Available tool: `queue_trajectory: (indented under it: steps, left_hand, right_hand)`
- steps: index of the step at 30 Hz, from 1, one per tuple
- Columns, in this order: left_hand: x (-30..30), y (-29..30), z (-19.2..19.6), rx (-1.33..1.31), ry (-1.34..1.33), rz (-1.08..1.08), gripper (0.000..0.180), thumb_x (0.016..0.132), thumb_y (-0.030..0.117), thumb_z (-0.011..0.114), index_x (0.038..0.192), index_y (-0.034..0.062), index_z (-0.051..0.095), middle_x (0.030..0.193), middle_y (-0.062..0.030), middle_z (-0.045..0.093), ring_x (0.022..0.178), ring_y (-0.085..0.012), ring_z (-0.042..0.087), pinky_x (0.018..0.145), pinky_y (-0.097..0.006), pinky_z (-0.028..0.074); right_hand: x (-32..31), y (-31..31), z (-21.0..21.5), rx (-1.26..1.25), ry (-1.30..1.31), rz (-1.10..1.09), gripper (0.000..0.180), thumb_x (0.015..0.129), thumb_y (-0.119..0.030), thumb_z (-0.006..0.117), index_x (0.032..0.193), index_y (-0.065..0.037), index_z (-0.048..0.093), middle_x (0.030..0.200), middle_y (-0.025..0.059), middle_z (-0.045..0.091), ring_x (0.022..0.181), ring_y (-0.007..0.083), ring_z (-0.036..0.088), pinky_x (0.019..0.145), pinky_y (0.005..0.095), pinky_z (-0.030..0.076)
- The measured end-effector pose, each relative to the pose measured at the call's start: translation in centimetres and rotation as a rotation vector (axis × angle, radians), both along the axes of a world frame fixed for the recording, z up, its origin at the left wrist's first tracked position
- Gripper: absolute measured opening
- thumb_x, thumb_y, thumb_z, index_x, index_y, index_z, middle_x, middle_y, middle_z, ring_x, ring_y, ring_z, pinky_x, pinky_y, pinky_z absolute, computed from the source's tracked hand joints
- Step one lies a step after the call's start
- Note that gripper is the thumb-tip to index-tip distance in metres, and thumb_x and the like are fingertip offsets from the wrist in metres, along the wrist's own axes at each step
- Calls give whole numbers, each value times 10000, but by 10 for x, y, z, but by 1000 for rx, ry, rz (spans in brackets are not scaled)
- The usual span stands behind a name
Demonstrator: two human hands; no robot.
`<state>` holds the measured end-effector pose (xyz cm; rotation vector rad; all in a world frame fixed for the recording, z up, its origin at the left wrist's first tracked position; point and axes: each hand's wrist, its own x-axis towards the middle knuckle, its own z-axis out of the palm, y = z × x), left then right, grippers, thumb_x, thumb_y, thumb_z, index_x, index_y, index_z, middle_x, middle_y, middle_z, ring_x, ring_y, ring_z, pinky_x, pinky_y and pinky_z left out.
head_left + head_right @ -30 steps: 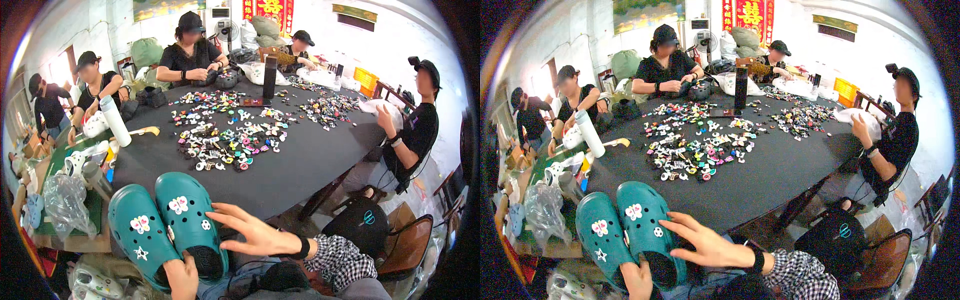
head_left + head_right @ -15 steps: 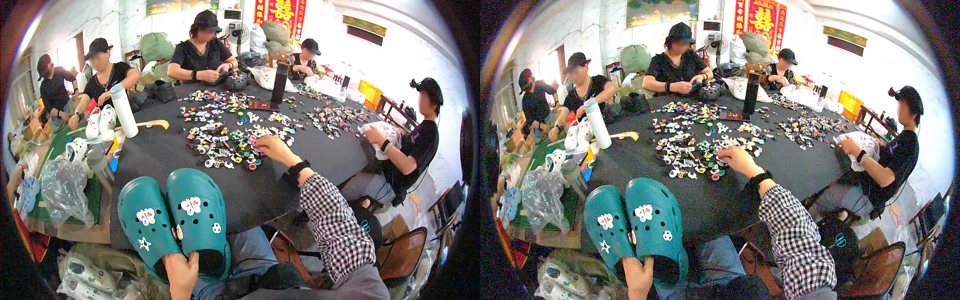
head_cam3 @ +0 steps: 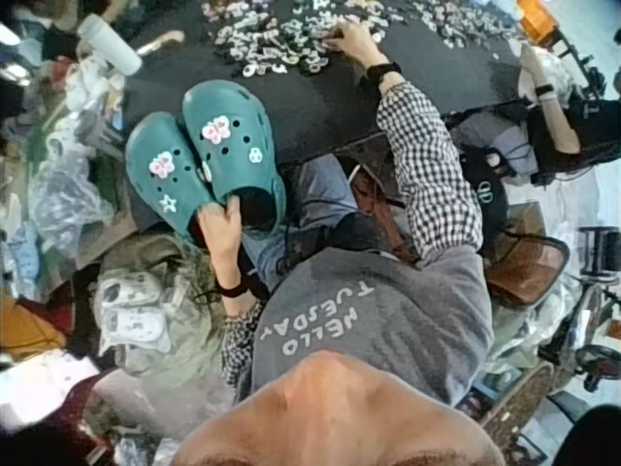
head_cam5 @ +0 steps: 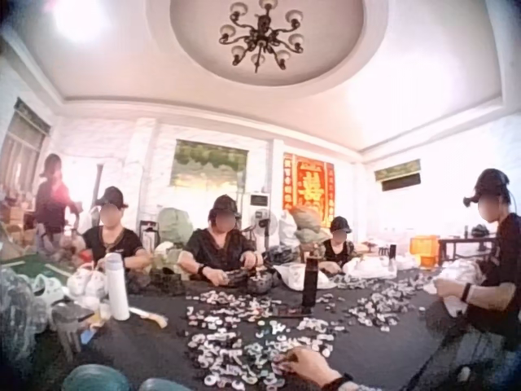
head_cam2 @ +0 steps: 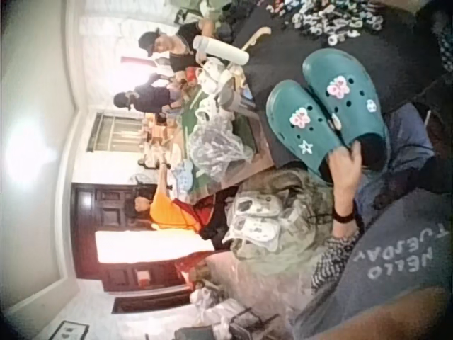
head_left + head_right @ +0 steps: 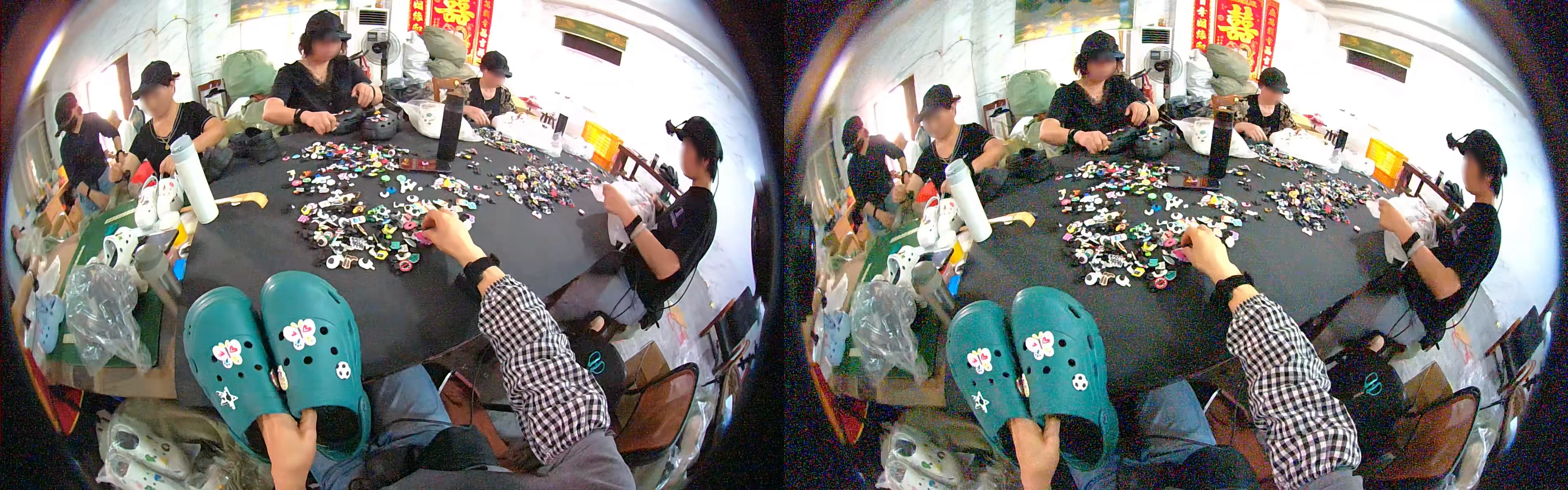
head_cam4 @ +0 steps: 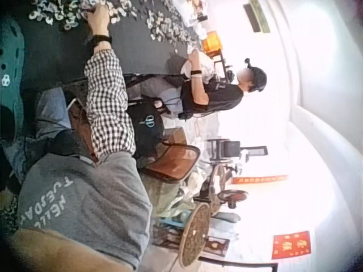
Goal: Decorating shoes by inserting colorful pins into the holes of clog-style footwear.
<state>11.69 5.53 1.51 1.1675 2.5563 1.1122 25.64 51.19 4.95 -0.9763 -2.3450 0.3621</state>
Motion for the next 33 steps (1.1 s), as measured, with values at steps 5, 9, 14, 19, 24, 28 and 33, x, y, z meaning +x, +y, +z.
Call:
queue_trajectory:
  steps: [5, 9, 14, 19, 24, 28, 33]
  left_hand:
    - [3, 0, 14, 60, 48, -59, 386, 821, 204, 643, 949, -84, 419, 930, -290, 465, 901, -454, 458, 821, -510, 324]
    - [6, -3, 21, 31, 108, -105, 463, 884, 274, 639, 618, -41, 429, 627, -260, 412, 652, -458, 445, 606, -512, 328]
    - [5, -5, 18, 51, 139, -87, 442, 871, 259, 662, 631, -31, 430, 640, -258, 426, 666, -458, 448, 620, -521, 329]
    - [7, -3, 25, 78, 87, -103, 428, 867, 243, 669, 642, -30, 428, 652, -254, 427, 681, -453, 445, 635, -517, 330]
    - [2, -3, 26, 30, 150, -108, 440, 886, 278, 640, 674, -51, 439, 687, -273, 430, 713, -458, 451, 661, -513, 339]
    - [8, -1, 38, -3, 56, -114, 446, 891, 291, 628, 688, -60, 443, 702, -279, 432, 730, -462, 453, 676, -511, 347]
    - [6, 0, 35, -2, 62, -103, 443, 891, 285, 629, 691, -62, 440, 706, -276, 434, 732, -457, 455, 674, -507, 346]
  right_hand:
    - [13, 11, -10, 24, 104, -66, 165, 752, -21, 594, 877, -76, 686, 964, 185, 639, 981, 369, 588, 839, 444, 488]
    - [17, 11, -10, 202, 71, -53, 151, 761, -38, 584, 824, -84, 713, 942, 198, 642, 969, 361, 596, 835, 430, 488]
    - [2, -11, 6, 190, 106, 17, 148, 783, -45, 580, 826, -73, 719, 859, 142, 686, 869, 332, 641, 808, 420, 502]
    - [8, -1, 12, 132, 395, -96, 168, 829, -28, 554, 895, -45, 708, 865, 141, 704, 807, 292, 676, 739, 367, 522]
    - [17, -12, 37, -30, 328, -4, 162, 808, -40, 585, 898, -47, 720, 829, 141, 707, 741, 254, 679, 690, 327, 517]
    - [26, 4, 20, 99, 0, 190, 139, 786, -89, 613, 861, -78, 729, 817, 134, 697, 787, 304, 663, 755, 385, 516]
    - [28, 2, 9, 144, -87, 75, 142, 791, -131, 638, 907, -128, 720, 982, 128, 645, 968, 316, 628, 813, 414, 526]
